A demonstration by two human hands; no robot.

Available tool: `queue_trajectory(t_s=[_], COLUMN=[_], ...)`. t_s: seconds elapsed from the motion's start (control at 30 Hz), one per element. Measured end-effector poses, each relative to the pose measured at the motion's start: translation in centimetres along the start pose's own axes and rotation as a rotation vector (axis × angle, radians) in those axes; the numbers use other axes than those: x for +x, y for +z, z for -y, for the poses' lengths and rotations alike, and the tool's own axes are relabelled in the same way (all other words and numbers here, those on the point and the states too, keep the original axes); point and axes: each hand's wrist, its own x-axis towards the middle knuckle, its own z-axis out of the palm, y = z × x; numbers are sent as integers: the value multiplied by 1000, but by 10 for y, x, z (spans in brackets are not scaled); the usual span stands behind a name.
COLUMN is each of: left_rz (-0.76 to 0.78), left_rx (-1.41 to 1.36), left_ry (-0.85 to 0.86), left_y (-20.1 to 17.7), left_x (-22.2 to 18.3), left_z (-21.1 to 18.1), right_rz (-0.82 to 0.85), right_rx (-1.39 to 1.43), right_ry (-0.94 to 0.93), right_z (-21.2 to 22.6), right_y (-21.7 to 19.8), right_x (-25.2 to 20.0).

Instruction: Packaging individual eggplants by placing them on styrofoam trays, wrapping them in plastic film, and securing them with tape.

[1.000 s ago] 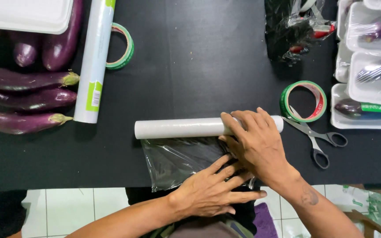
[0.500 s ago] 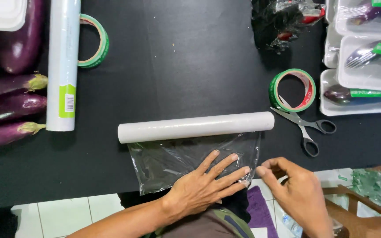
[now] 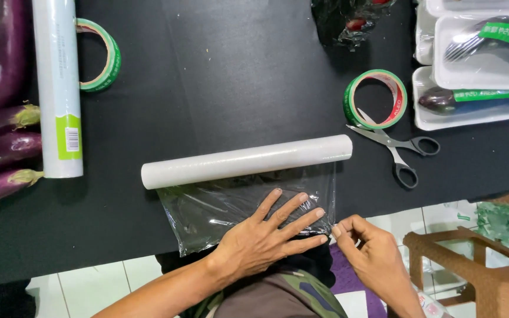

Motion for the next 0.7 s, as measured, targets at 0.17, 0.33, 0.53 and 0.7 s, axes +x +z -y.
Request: queue_trajectory(t_s=[0.17, 0.33, 0.53, 0.7], left_rz=[-13, 15, 9, 6], left_rx=[-37, -9, -1, -20], left_ry=[2, -10, -3, -5], left_y=[-6, -8, -8, -8], left_x=[1, 3, 3, 3], left_z=[2, 3, 3, 4], right_rz=[-76, -105, -114, 34], right_rx=[36, 539, 594, 451], right_ry=[-3, -4, 126, -71], right_z=[-4, -16, 6, 2], right_y=[13, 26, 19, 7], right_x=[-2, 0, 8, 14])
